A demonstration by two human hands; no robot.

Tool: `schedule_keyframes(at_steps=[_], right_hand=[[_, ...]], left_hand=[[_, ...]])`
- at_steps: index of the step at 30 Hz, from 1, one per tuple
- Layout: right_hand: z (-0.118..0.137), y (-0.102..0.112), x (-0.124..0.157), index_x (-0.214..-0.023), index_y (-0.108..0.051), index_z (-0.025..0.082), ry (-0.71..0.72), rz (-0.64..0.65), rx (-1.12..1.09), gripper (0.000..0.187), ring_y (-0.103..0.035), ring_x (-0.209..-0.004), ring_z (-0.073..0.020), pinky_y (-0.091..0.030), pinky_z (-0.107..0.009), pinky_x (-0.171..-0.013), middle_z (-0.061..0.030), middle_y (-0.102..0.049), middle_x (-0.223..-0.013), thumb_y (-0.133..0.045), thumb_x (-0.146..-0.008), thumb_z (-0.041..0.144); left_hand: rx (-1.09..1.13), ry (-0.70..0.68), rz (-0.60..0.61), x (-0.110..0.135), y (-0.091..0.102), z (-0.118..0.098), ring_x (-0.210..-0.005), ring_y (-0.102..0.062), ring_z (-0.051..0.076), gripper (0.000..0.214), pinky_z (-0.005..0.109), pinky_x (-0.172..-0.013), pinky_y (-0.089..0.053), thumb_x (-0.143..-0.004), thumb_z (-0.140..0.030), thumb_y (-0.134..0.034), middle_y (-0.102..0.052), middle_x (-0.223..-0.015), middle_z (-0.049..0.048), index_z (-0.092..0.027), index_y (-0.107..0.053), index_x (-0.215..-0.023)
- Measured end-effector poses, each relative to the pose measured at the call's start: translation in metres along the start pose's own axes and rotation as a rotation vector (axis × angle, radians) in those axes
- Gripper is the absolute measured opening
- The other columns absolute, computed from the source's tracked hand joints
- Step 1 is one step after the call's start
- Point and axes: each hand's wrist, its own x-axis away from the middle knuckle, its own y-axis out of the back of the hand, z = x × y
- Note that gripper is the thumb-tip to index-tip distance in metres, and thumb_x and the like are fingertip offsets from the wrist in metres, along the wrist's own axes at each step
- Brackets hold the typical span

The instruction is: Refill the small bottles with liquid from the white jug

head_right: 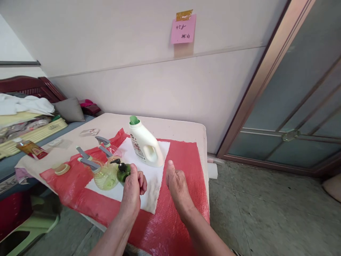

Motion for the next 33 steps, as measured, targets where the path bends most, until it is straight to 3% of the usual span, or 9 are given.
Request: schedule_keyframes(at_steps=[7, 12, 15, 17, 20, 24, 29, 33], right_hand=[[0.002, 0.001, 0.003, -0.055, -0.02, 0.022, 0.003, 0.012, 0.019, 0.062, -0.014, -0.051, -0.0104, -0.011, -0.03, -0.051, 0.0049, -0.018, -0.052, -0.032, -0.092, 0.07], [-0.003, 0.004, 0.002, -0.052, -0.034, 0.02, 0.044, 0.051, 0.037, 0.062, -0.031, -0.051, -0.0113, -0.024, -0.028, -0.053, 0.0026, -0.034, -0.05, -0.034, -0.093, 0.067], [-0.01, 0.008, -0.002, -0.056, -0.044, 0.02, 0.044, 0.069, 0.023, 0.053, -0.039, -0.052, -0.0123, -0.03, -0.027, -0.054, 0.002, -0.043, -0.053, -0.047, -0.089, 0.061], [-0.013, 0.012, -0.006, -0.064, -0.05, 0.02, 0.042, 0.062, 0.013, 0.04, -0.042, -0.054, -0.0128, -0.033, -0.027, -0.054, 0.0022, -0.048, -0.056, -0.058, -0.083, 0.054], [-0.015, 0.018, -0.007, -0.079, -0.056, 0.019, 0.036, 0.057, 0.012, 0.031, -0.047, -0.055, -0.0138, -0.036, -0.027, -0.054, 0.0013, -0.055, -0.06, -0.065, -0.078, 0.049], [-0.016, 0.024, -0.006, -0.079, -0.059, 0.018, 0.022, 0.103, 0.016, 0.032, -0.049, -0.054, -0.0147, -0.038, -0.027, -0.053, -0.0009, -0.058, -0.06, -0.063, -0.079, 0.049], [-0.02, 0.024, -0.004, -0.078, -0.061, 0.017, 0.017, 0.164, 0.025, 0.03, -0.05, -0.056, -0.0148, -0.038, -0.027, -0.053, -0.0015, -0.058, -0.06, -0.06, -0.082, 0.048], [-0.018, 0.02, -0.004, -0.077, -0.06, 0.017, 0.02, 0.2, 0.034, 0.026, -0.051, -0.056, -0.0146, -0.038, -0.026, -0.053, -0.0008, -0.058, -0.059, -0.06, -0.081, 0.043]], left_hand=[[0.001, -0.007, 0.001, 0.0, -0.001, 0.0, -0.037, -0.028, 0.009, 0.073, 0.025, -0.04, -0.019, -0.081, -0.082, -0.028, -0.035, -0.037, 0.0, -0.022, -0.033, -0.04], [-0.075, -0.058, -0.034, -0.003, 0.008, 0.005, -0.044, -0.039, 0.011, 0.062, 0.026, -0.047, -0.03, -0.085, -0.07, -0.044, -0.046, -0.045, -0.0004, -0.02, -0.044, -0.049], [-0.183, -0.211, -0.201, -0.012, 0.025, 0.006, -0.062, -0.051, 0.014, 0.036, 0.026, -0.061, -0.04, -0.077, -0.051, -0.067, -0.056, -0.064, -0.0009, -0.019, -0.055, -0.066], [-0.176, -0.241, -0.359, -0.021, 0.037, 0.007, -0.074, -0.055, 0.015, 0.027, 0.028, -0.069, -0.043, -0.073, -0.041, -0.071, -0.058, -0.079, -0.0005, -0.02, -0.055, -0.078], [-0.134, -0.192, -0.52, -0.035, 0.052, 0.013, -0.078, -0.056, 0.016, 0.027, 0.031, -0.072, -0.045, -0.076, -0.036, -0.067, -0.056, -0.09, 0.0012, -0.021, -0.048, -0.088], [-0.125, -0.141, -0.612, -0.049, 0.057, 0.024, -0.081, -0.057, 0.018, 0.038, 0.034, -0.073, -0.046, -0.073, -0.034, -0.07, -0.053, -0.096, 0.0039, -0.023, -0.041, -0.095], [-0.172, -0.169, -0.574, -0.067, 0.062, 0.025, -0.092, -0.059, 0.022, 0.045, 0.037, -0.082, -0.045, -0.069, -0.032, -0.074, -0.057, -0.103, 0.0064, -0.023, -0.046, -0.103], [-0.221, -0.232, -0.435, -0.078, 0.068, 0.017, -0.091, -0.06, 0.024, 0.025, 0.039, -0.089, -0.042, -0.068, -0.026, -0.072, -0.062, -0.087, 0.0047, -0.02, -0.059, -0.089]])
